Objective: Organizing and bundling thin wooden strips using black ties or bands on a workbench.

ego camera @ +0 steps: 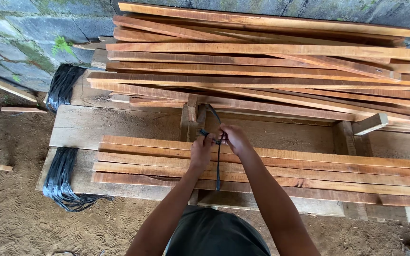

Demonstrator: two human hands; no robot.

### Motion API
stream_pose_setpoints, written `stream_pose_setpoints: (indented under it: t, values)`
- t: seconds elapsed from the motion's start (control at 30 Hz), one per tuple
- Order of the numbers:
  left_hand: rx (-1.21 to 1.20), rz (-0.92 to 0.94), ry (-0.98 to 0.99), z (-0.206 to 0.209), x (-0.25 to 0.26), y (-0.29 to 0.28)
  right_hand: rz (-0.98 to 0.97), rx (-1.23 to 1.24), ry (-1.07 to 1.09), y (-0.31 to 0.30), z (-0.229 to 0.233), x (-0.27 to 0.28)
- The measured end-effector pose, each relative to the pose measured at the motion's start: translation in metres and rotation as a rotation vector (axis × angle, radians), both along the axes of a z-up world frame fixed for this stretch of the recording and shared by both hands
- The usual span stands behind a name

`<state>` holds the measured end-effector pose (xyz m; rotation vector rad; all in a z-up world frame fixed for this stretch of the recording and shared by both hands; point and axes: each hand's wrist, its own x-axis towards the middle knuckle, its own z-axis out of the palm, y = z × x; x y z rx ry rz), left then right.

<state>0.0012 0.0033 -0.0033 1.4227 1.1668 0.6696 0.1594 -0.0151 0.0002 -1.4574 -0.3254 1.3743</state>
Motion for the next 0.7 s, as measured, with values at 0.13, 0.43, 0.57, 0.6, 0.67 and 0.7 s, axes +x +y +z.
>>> stream_pose_setpoints:
  t: [0.13, 0.43, 0.57, 0.6, 0.67, 0.7]
  values:
    - [0.051, -0.023, -0.066, 0.024, 0.005, -0.007, -0.122, -0.018, 0.232, 0.032, -0.049, 0.016]
    - [-0.025, -0.149, -0.136, 0.016, 0.005, 0.000, -0.400, -0.209, 0.195, 0.061, -0.060, -0.002]
    - [-0.138, -0.120, -0.196, -0.033, 0.004, 0.010, -0.463, -0.208, 0.077, 0.061, -0.060, -0.004]
    - [-0.174, -0.106, -0.186, -0.055, 0.002, 0.011, -0.465, -0.208, 0.023, 0.058, -0.057, -0.005]
    - [-0.191, -0.100, -0.148, -0.051, 0.001, 0.004, -0.472, -0.197, 0.038, 0.056, -0.061, -0.004]
    - [-0.204, -0.094, -0.111, -0.048, 0.001, 0.002, -0.479, -0.182, 0.052, 0.056, -0.062, -0.004]
